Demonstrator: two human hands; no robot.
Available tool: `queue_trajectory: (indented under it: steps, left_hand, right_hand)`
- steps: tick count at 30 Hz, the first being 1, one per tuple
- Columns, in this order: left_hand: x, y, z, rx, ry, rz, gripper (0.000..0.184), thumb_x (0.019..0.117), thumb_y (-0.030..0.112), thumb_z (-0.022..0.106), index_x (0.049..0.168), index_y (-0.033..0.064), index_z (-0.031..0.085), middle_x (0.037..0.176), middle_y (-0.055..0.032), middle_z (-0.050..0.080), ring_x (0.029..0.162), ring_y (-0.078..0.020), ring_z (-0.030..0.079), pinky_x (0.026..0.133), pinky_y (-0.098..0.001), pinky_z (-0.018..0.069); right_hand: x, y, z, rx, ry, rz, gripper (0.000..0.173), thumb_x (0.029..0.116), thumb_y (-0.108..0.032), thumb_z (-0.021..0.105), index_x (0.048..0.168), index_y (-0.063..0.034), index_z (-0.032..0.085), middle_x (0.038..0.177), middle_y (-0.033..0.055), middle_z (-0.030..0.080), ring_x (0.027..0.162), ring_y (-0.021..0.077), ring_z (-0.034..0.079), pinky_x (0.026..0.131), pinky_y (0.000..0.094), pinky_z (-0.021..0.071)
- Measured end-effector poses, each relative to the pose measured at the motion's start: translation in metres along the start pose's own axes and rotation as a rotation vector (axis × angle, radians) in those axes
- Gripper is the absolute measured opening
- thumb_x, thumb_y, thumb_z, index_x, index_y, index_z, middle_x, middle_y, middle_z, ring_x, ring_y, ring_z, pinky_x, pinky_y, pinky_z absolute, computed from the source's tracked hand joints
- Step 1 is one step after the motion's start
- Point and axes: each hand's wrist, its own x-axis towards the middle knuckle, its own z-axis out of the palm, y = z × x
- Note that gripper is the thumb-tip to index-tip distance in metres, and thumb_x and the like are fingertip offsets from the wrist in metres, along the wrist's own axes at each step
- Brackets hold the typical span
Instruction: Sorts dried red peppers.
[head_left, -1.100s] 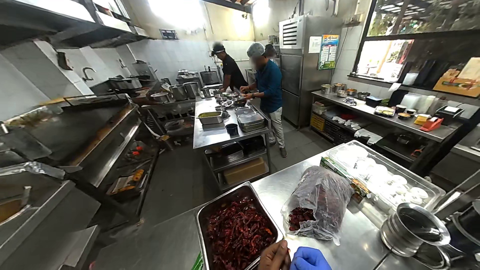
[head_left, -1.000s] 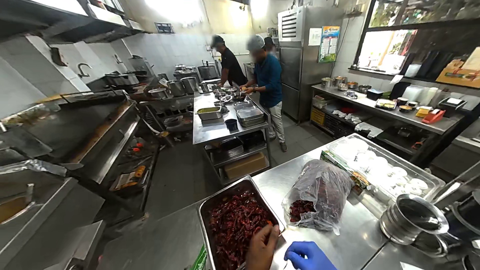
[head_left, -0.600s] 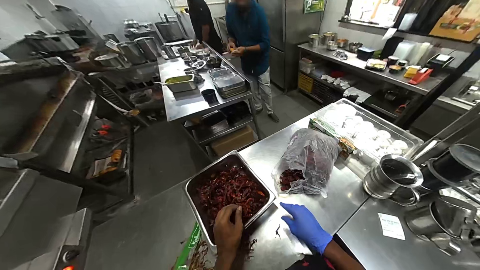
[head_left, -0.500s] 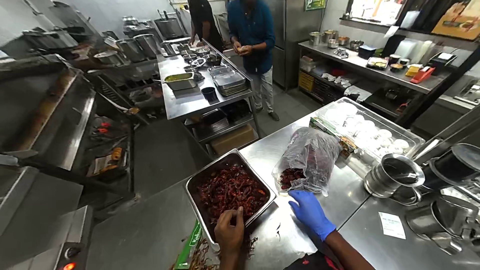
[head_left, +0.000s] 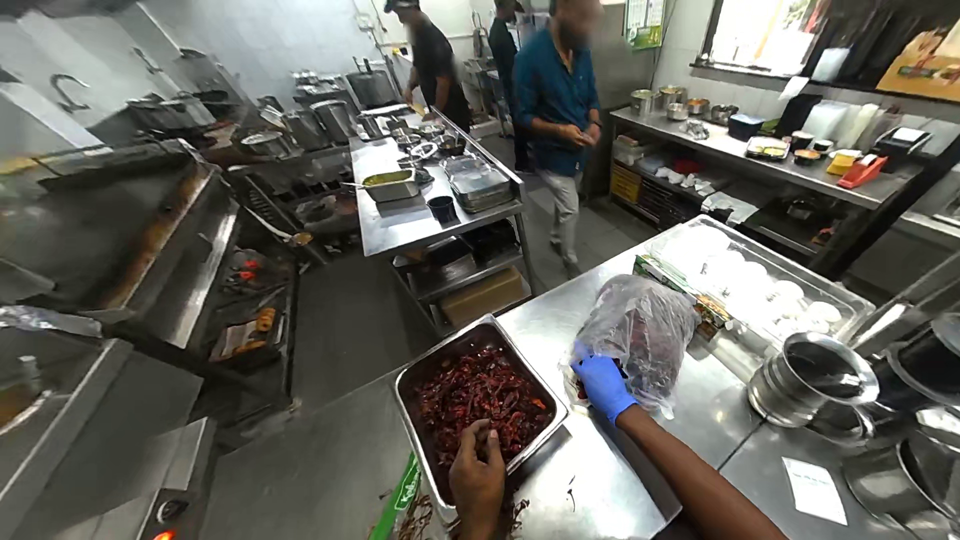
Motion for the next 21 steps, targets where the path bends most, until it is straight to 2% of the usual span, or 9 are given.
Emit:
queue_trajectory:
  steps: [1,3,5,8,12,14,16,18,21]
  left_hand:
    - [0.0,0.001,0.0,0.007,-0.008,-0.012,0.028,0.0967,0.021,0.06,0.12,0.007,0.069,0.089,-0.0028,0.072,0.075,-0.0122,0.069,0.07,-0.0372,0.0594]
    - [0.001,0.004,-0.001,0.015,-0.045,-0.045,0.029,0.0971,0.021,0.061,0.121,0.0076,0.068,0.089,-0.0032,0.073,0.075,-0.015,0.069,0.071,-0.0411,0.0594]
    - [0.001,0.004,-0.001,0.032,-0.075,-0.055,0.028,0.0971,0.022,0.06,0.12,0.0095,0.069,0.087,-0.0026,0.072,0.074,-0.0166,0.069,0.071,-0.0441,0.0587]
    - [-0.001,0.006,-0.002,0.049,-0.1,-0.07,0.025,0.097,0.022,0.06,0.116,0.0099,0.071,0.084,-0.0025,0.073,0.073,-0.0177,0.069,0.07,-0.0456,0.0588]
    - [0.002,0.007,-0.002,0.054,-0.094,-0.064,0.022,0.0976,0.023,0.06,0.11,0.011,0.074,0.082,-0.0039,0.072,0.072,-0.0185,0.069,0.069,-0.0465,0.0581]
    - [0.002,0.005,-0.001,0.079,-0.092,-0.06,0.023,0.0981,0.026,0.059,0.109,0.0133,0.075,0.084,-0.0048,0.073,0.074,-0.0209,0.071,0.07,-0.0502,0.0584]
    - [0.0,0.005,-0.003,0.092,-0.102,-0.054,0.023,0.0986,0.026,0.059,0.108,0.0127,0.075,0.085,-0.0058,0.073,0.075,-0.0225,0.071,0.071,-0.0519,0.0579]
    - [-0.001,0.005,-0.003,0.087,-0.104,-0.046,0.024,0.099,0.025,0.058,0.108,0.0108,0.075,0.086,-0.0062,0.073,0.076,-0.0227,0.071,0.072,-0.0516,0.058]
    - [-0.001,0.007,-0.004,0.085,-0.098,-0.036,0.025,0.0989,0.026,0.057,0.107,0.0107,0.075,0.085,-0.0061,0.073,0.076,-0.0221,0.071,0.072,-0.0511,0.0578]
  right_hand:
    - [0.005,-0.001,0.0,0.002,-0.035,0.009,0.03,0.0887,-0.004,0.065,0.117,-0.0113,0.072,0.125,0.0204,0.065,0.105,0.0411,0.066,0.087,0.0595,0.0544]
    - [0.01,-0.005,-0.007,0.017,-0.129,0.039,0.028,0.0929,0.0,0.055,0.116,-0.0034,0.07,0.122,0.0221,0.066,0.111,0.0417,0.065,0.091,0.0609,0.0536]
    - [0.012,-0.008,-0.017,0.019,-0.191,0.062,0.023,0.0944,0.001,0.053,0.112,0.0023,0.068,0.12,0.0231,0.066,0.113,0.0412,0.064,0.092,0.0596,0.0535]
    - [0.01,-0.002,-0.018,0.045,-0.203,0.063,0.021,0.0947,-0.002,0.053,0.11,0.0021,0.067,0.119,0.0223,0.066,0.114,0.0399,0.064,0.092,0.0586,0.0534]
    - [0.005,0.013,-0.016,0.253,0.018,0.059,0.023,0.097,-0.009,0.052,0.109,-0.0058,0.071,0.116,0.0165,0.07,0.113,0.0333,0.066,0.1,0.0521,0.0529]
    - [-0.004,0.017,-0.021,0.401,0.092,0.05,0.02,0.097,-0.011,0.055,0.103,-0.0069,0.073,0.11,0.0129,0.07,0.108,0.0281,0.067,0.097,0.0477,0.0541]
    - [-0.024,0.019,-0.022,0.531,0.218,0.024,0.011,0.0942,-0.009,0.063,0.094,-0.0073,0.074,0.105,0.0082,0.07,0.1,0.0215,0.068,0.092,0.0426,0.0571]
    - [-0.046,0.021,-0.02,0.637,0.361,-0.038,0.008,0.091,-0.004,0.068,0.091,-0.008,0.075,0.11,0.0042,0.072,0.105,0.0152,0.068,0.094,0.0378,0.058]
    - [-0.077,0.021,-0.017,0.799,0.479,-0.062,0.011,0.0878,-0.002,0.071,0.091,-0.0104,0.076,0.117,-0.0002,0.072,0.115,0.0107,0.066,0.099,0.0335,0.0579]
